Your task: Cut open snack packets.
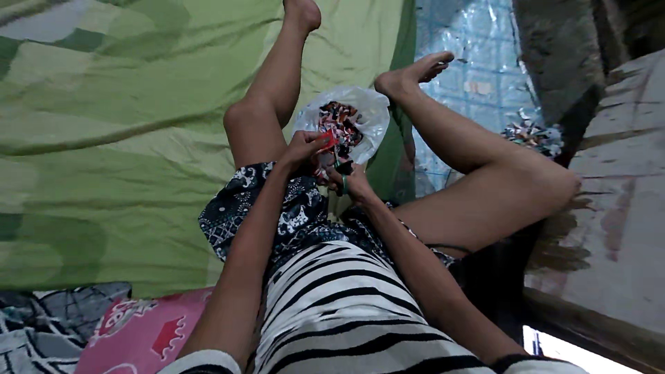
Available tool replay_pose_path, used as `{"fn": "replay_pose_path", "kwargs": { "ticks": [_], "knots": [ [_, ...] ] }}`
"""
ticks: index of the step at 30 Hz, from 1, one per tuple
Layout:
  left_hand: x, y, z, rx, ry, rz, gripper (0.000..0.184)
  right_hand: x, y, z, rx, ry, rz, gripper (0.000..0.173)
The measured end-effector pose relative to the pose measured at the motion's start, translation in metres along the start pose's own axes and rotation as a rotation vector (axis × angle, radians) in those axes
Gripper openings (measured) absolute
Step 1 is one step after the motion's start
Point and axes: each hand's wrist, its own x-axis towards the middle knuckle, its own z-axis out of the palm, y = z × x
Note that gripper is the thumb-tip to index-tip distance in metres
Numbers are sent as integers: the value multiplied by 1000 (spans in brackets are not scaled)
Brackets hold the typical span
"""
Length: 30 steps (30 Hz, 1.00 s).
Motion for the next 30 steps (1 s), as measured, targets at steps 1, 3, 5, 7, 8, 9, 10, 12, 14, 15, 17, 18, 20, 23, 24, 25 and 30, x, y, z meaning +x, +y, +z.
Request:
{"fn": "replay_pose_path", "kwargs": {
  "ticks": [1,3,5,7,8,9,10,12,14,15,17,18,20,23,24,25,30],
  "knots": [
    [0,0,1,-3,2,5,15,0,1,-1,-4,-12,-14,15],
    [1,-1,1,1,-7,12,15,0,5,-1,11,-16,-30,15],
    [3,-1,1,25,-31,6,16,0,8,-2,59,1,-28,15],
    [3,3,1,52,-46,-27,18,1,8,-6,85,9,-9,18],
    [2,4,1,62,-50,-40,18,1,7,-9,87,-8,-7,19],
    [2,5,1,67,-50,-47,17,0,6,-12,84,-31,-5,20],
    [2,6,1,70,-50,-51,17,0,6,-14,86,-54,-5,20],
    [3,6,1,74,-50,-55,16,-2,5,-17,104,-77,3,18],
    [5,6,0,77,-62,-52,14,-3,3,-19,107,-83,23,17],
    [5,6,-1,76,-68,-51,14,-3,3,-20,102,-87,32,15],
    [6,5,-2,68,-74,-41,13,-4,2,-22,95,-106,40,12],
    [6,6,-2,66,-73,-38,13,-5,3,-24,93,-121,41,12],
    [6,7,-1,64,-67,-48,13,-7,5,-27,91,-141,51,14],
    [7,5,-2,56,-63,-41,14,-6,6,-24,114,-134,59,17],
    [7,4,-2,62,-62,-35,15,-4,5,-22,124,-123,61,16],
    [6,4,-2,63,-56,-32,15,-3,4,-20,127,-114,60,16],
    [8,4,-1,11,-34,-42,15,-4,9,-19,211,-165,1,16]
  ]
}}
